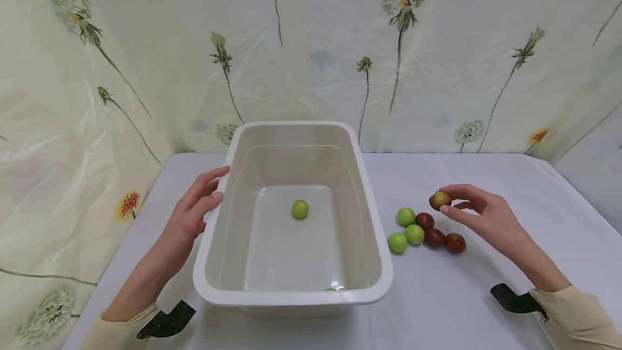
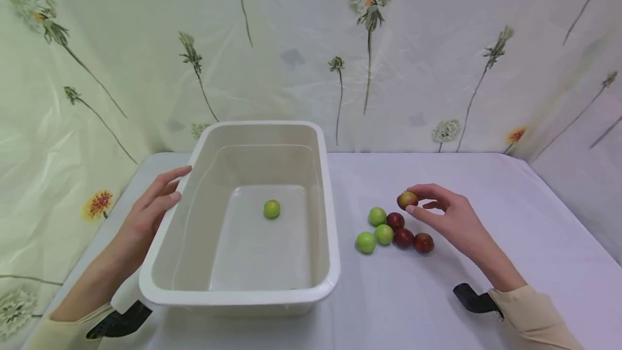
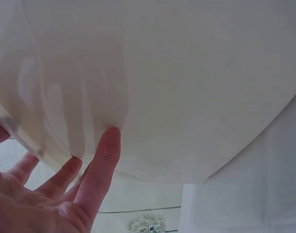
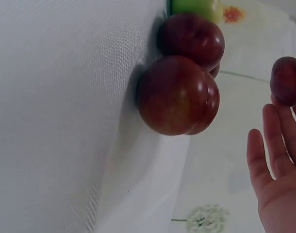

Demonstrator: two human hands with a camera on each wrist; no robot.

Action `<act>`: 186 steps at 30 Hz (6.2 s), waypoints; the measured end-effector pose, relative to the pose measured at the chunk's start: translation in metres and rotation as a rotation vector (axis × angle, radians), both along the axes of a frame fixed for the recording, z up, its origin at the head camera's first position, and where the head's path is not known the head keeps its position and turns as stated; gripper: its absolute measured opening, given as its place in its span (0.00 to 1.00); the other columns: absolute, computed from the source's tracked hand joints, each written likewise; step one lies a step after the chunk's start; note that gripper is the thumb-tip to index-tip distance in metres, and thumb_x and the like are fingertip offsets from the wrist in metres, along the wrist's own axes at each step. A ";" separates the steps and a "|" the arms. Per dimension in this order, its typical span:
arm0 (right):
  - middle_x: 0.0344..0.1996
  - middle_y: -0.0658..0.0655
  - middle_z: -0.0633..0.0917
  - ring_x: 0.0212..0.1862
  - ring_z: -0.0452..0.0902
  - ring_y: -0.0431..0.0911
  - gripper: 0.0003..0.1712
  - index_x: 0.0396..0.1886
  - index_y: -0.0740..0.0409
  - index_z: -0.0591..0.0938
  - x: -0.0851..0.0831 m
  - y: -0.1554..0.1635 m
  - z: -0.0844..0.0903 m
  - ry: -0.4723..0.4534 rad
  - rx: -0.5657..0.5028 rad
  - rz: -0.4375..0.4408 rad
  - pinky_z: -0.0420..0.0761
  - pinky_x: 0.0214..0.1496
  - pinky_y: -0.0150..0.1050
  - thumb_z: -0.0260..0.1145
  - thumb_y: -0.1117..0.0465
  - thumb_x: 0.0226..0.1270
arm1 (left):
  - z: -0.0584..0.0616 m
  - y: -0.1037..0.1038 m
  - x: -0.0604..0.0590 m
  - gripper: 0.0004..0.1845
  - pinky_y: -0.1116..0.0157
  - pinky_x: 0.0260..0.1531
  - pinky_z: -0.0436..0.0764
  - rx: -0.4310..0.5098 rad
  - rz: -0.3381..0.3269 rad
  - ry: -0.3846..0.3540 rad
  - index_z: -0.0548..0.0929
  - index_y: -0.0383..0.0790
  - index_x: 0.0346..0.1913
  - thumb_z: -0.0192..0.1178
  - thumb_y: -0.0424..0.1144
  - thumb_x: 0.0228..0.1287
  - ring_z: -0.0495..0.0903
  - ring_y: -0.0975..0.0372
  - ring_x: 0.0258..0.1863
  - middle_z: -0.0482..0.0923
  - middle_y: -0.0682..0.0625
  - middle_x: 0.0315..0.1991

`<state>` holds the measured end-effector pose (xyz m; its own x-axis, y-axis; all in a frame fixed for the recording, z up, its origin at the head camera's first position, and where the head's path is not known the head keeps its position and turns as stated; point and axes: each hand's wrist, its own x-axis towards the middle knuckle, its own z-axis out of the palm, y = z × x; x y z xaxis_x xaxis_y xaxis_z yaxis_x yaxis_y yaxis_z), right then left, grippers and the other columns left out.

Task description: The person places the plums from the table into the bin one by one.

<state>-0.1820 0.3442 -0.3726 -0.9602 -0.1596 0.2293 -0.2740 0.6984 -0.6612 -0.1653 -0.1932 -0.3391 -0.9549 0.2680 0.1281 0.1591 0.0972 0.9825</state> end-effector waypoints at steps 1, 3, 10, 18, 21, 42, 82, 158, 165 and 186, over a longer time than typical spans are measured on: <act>0.50 0.47 0.83 0.47 0.76 0.35 0.23 0.61 0.50 0.78 0.000 -0.001 0.000 -0.004 -0.006 -0.019 0.75 0.44 0.24 0.68 0.56 0.68 | 0.000 0.000 0.000 0.25 0.54 0.46 0.82 0.004 0.000 0.000 0.61 0.56 0.74 0.44 0.50 0.77 0.74 0.52 0.60 0.60 0.50 0.71; 0.51 0.47 0.83 0.47 0.76 0.34 0.23 0.61 0.48 0.78 -0.001 -0.003 0.001 -0.010 -0.010 -0.054 0.75 0.43 0.25 0.68 0.54 0.68 | -0.001 0.001 0.000 0.25 0.53 0.46 0.82 0.007 0.000 0.000 0.61 0.56 0.73 0.44 0.50 0.77 0.74 0.52 0.60 0.61 0.50 0.70; 0.51 0.48 0.83 0.47 0.77 0.38 0.22 0.60 0.48 0.79 -0.007 -0.013 0.002 0.012 -0.067 -0.084 0.75 0.43 0.26 0.68 0.53 0.68 | -0.001 0.001 0.001 0.25 0.53 0.45 0.82 0.003 0.010 -0.003 0.61 0.57 0.73 0.45 0.51 0.77 0.74 0.51 0.59 0.61 0.51 0.70; 0.50 0.49 0.82 0.49 0.76 0.39 0.20 0.58 0.49 0.80 -0.012 -0.025 0.005 0.067 -0.124 -0.077 0.74 0.44 0.23 0.69 0.56 0.67 | 0.000 0.001 0.000 0.25 0.53 0.45 0.82 -0.001 0.007 -0.002 0.61 0.58 0.74 0.45 0.52 0.77 0.75 0.51 0.59 0.61 0.51 0.70; 0.49 0.50 0.82 0.50 0.75 0.39 0.20 0.58 0.50 0.80 -0.015 -0.030 0.007 0.091 -0.139 -0.062 0.74 0.45 0.22 0.68 0.57 0.68 | 0.000 0.001 -0.001 0.25 0.53 0.45 0.82 0.003 0.006 -0.001 0.61 0.57 0.74 0.45 0.51 0.77 0.75 0.51 0.58 0.61 0.51 0.70; 0.52 0.52 0.82 0.51 0.77 0.42 0.21 0.59 0.58 0.79 -0.025 -0.054 0.021 0.190 -0.269 0.036 0.76 0.48 0.25 0.68 0.64 0.67 | 0.001 0.000 -0.002 0.24 0.54 0.42 0.83 -0.003 0.001 -0.008 0.62 0.56 0.73 0.44 0.49 0.78 0.75 0.53 0.57 0.62 0.48 0.69; 0.53 0.58 0.80 0.51 0.78 0.47 0.21 0.58 0.62 0.79 -0.038 -0.094 0.063 0.245 -0.402 0.161 0.76 0.53 0.31 0.67 0.69 0.65 | -0.002 -0.001 -0.001 0.25 0.52 0.44 0.82 -0.013 0.007 0.000 0.61 0.58 0.73 0.45 0.51 0.77 0.74 0.51 0.58 0.61 0.50 0.70; 0.51 0.39 0.81 0.60 0.71 0.38 0.18 0.53 0.41 0.82 -0.038 -0.199 0.086 0.048 -0.027 0.436 0.72 0.60 0.45 0.71 0.52 0.64 | 0.000 0.000 -0.002 0.24 0.52 0.43 0.83 -0.017 0.009 -0.002 0.61 0.57 0.73 0.44 0.50 0.78 0.74 0.51 0.58 0.62 0.49 0.69; 0.50 0.40 0.82 0.59 0.72 0.40 0.16 0.54 0.43 0.82 -0.038 -0.195 0.082 0.106 -0.068 0.401 0.70 0.62 0.48 0.69 0.52 0.67 | -0.001 0.000 -0.002 0.25 0.52 0.43 0.83 -0.013 0.010 -0.007 0.61 0.57 0.73 0.45 0.51 0.77 0.75 0.51 0.57 0.61 0.49 0.69; 0.54 0.40 0.81 0.57 0.73 0.38 0.21 0.59 0.43 0.81 -0.025 -0.144 0.076 0.219 -0.141 0.198 0.68 0.60 0.35 0.70 0.58 0.66 | -0.001 -0.001 -0.003 0.24 0.53 0.43 0.83 -0.008 0.007 -0.006 0.62 0.57 0.73 0.44 0.50 0.78 0.76 0.53 0.56 0.62 0.49 0.69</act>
<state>-0.2067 0.2000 -0.2970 -0.8391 -0.2904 0.4600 -0.5417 0.5233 -0.6578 -0.1681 -0.1942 -0.3401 -0.9575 0.2623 0.1199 0.1521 0.1063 0.9826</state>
